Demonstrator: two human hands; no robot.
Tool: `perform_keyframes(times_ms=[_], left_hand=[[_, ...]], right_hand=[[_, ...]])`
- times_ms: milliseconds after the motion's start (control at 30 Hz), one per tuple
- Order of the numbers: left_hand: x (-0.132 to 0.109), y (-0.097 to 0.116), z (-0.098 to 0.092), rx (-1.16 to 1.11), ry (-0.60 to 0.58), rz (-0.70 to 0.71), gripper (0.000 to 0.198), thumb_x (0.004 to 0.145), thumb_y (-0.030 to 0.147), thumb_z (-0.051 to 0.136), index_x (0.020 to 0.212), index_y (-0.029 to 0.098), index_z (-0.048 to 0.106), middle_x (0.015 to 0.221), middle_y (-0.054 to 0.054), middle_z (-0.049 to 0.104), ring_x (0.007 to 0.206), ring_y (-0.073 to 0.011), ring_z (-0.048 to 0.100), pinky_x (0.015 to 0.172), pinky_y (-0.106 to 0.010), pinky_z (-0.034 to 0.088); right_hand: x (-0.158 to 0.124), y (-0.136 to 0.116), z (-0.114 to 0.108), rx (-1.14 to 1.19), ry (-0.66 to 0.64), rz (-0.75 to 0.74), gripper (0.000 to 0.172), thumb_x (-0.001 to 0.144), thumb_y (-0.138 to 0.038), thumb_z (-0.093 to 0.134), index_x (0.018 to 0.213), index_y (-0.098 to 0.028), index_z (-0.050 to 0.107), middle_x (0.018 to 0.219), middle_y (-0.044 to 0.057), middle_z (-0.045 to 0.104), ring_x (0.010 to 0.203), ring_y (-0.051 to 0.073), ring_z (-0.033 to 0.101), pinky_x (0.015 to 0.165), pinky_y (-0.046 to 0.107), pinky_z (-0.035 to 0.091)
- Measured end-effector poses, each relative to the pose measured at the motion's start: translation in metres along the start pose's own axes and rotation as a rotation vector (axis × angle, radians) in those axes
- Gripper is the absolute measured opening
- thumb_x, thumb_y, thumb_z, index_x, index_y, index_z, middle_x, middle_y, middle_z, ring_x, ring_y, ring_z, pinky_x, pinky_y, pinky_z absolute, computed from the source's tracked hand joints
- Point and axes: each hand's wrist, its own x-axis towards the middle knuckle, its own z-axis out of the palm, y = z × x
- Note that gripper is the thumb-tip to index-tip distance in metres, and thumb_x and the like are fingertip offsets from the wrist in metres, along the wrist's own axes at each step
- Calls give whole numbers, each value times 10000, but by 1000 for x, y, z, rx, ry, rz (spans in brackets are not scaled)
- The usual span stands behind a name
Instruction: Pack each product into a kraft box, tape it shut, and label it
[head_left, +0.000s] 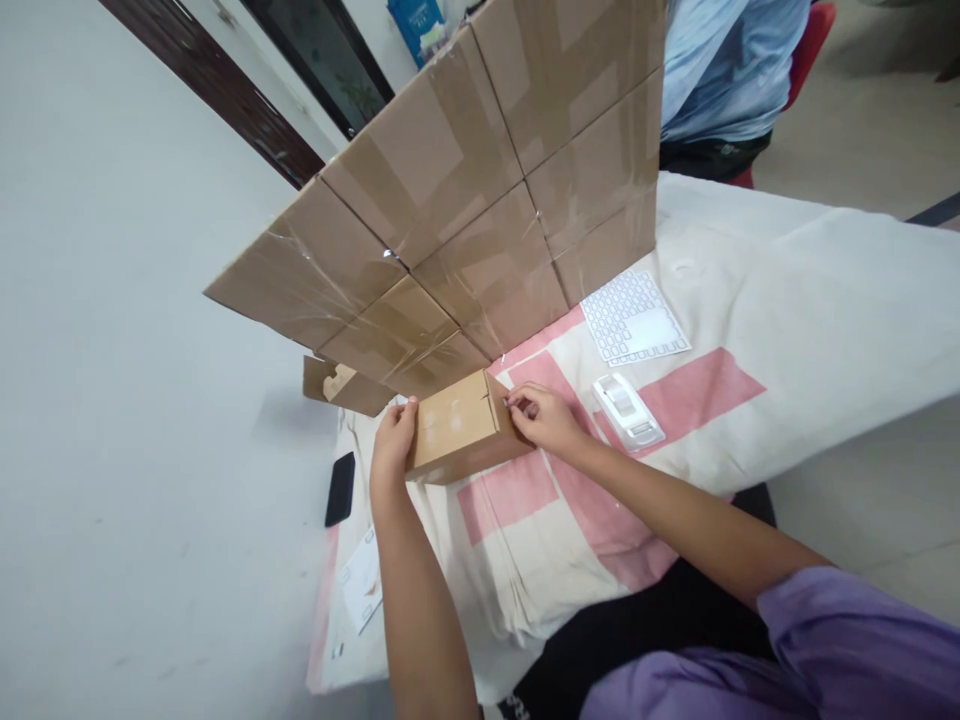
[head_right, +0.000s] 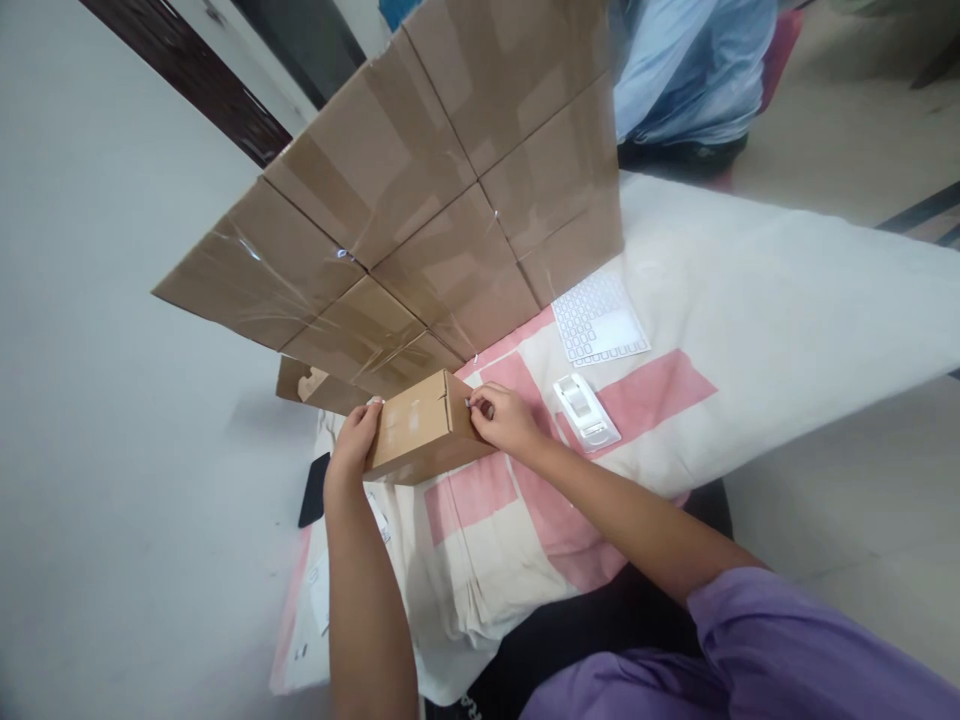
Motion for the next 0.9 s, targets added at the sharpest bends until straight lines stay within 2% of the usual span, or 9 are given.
perform_keyframes(times_ms=[300, 633, 900], left_hand=[[-8, 2, -4, -19, 12, 23, 436, 949, 609, 496, 995, 215, 675, 1168, -111, 763, 1122, -308, 690, 997, -396, 538], [-12, 2, -3, -93, -11, 53, 411, 941, 597, 515, 965, 218, 671, 1083, -62, 760, 1051, -260, 684, 897, -323, 550], [-6, -3, -2, -150, -44, 41, 410, 924, 606, 542, 968, 218, 669, 1082, -68, 752, 1029, -264, 685, 887, -332, 544]], right_hand=[[4, 7, -4, 17, -58, -43, 124, 804, -116, 623, 817, -219, 691, 990, 61, 745, 775, 174, 668, 677, 317, 512], [14, 2, -17, 27, -208, -96, 111, 833, -123, 602, 767, -212, 613, 958, 44, 631, 813, 169, 635, 729, 312, 506], [15, -1, -22, -7, -279, -43, 105, 839, -119, 578, 787, -208, 597, 945, 42, 623, 829, 174, 628, 749, 317, 490]])
